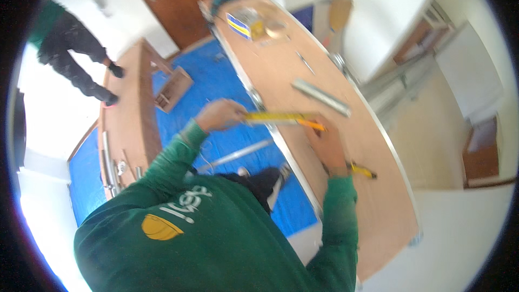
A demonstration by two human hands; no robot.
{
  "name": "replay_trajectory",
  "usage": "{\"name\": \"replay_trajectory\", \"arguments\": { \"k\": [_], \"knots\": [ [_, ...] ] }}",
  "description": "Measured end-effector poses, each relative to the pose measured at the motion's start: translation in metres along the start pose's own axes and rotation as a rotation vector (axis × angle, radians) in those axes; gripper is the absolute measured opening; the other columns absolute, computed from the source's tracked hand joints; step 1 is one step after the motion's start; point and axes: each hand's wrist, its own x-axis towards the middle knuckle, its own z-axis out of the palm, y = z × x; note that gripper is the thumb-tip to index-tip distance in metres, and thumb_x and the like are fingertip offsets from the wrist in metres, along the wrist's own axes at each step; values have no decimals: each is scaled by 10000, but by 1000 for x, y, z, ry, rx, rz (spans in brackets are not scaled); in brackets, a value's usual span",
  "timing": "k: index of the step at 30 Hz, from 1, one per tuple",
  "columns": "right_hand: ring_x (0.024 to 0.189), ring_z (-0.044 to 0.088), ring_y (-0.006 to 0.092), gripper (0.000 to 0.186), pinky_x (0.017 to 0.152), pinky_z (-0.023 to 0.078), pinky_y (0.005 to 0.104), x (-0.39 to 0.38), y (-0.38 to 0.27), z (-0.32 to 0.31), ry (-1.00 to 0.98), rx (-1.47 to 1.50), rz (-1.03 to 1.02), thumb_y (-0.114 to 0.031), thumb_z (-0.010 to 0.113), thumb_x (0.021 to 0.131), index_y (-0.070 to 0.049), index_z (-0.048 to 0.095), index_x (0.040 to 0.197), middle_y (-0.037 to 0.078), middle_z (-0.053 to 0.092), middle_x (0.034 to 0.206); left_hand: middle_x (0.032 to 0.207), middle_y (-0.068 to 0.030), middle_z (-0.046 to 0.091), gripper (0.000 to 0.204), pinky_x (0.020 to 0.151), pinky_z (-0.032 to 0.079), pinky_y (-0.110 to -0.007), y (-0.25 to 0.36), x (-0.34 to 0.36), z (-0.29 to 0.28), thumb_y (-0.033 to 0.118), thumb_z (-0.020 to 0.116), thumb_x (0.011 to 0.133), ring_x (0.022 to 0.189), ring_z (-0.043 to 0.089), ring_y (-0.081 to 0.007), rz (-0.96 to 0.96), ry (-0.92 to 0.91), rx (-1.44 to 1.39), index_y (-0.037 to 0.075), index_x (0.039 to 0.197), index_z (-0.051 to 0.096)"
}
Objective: The person measures a metal profile with a tape measure and marks it with a pencil, then uses tin snips to cut the profile into shorter pieces. The cut pieces are placed on the workbench while the person continues to measure and cut additional sections.
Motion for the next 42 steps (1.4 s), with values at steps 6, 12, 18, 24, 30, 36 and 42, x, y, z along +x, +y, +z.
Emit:
{"name": "replay_trajectory", "arguments": {
  "k": [6,12,18,24,30,36,42],
  "knots": [
    [871,632,128,150,767,537,338,8,61,3,-15,147,-87,-140,759,1063,6,728,1044,43,700,945,1142,-138,854,346,931,656,-561,16,7,1,353,653,990,1040,820,-401,-25,-30,105,237,1231,872],
    [859,611,189,245,776,526,375,-10,1,-4,-42,24,-160,-189,672,1129,-14,774,1266,83,708,971,1193,-120,850,361,1020,616,-553,4,9,11,366,647,1001,1138,802,-385,-37,26,50,208,1241,865],
    [872,622,191,254,790,533,379,-9,4,-7,-40,-14,-129,-179,668,1128,-8,772,1285,87,721,982,1204,-122,848,359,1019,617,-550,7,13,11,365,646,1003,1133,800,-387,-33,28,43,212,1241,867],
    [935,661,202,252,848,559,375,-9,10,-8,-67,58,-43,-163,680,1116,-13,775,1295,94,743,1016,1170,-127,852,358,998,622,-552,11,10,5,352,638,993,1103,806,-391,-36,8,45,207,1225,870],
    [1042,693,218,253,945,566,380,-8,12,-8,-55,21,-101,-138,675,1112,-7,769,1306,127,784,1140,1133,-137,851,363,979,624,-561,6,10,7,343,628,988,1080,806,-402,-21,20,23,188,1210,870],
    [1029,685,214,251,932,565,379,-8,12,-5,-26,76,-163,-139,676,1113,-9,767,1308,116,773,1119,1138,-141,849,362,989,619,-564,5,7,9,333,622,989,1095,802,-405,-5,42,16,177,1201,870],
    [1061,712,246,268,946,569,397,-8,7,-11,-81,78,-30,-149,664,1116,-6,764,1319,143,785,1146,1182,-148,843,369,1022,612,-568,17,3,0,328,616,996,1125,795,-406,-63,2,7,177,1211,874]
  ]
}}
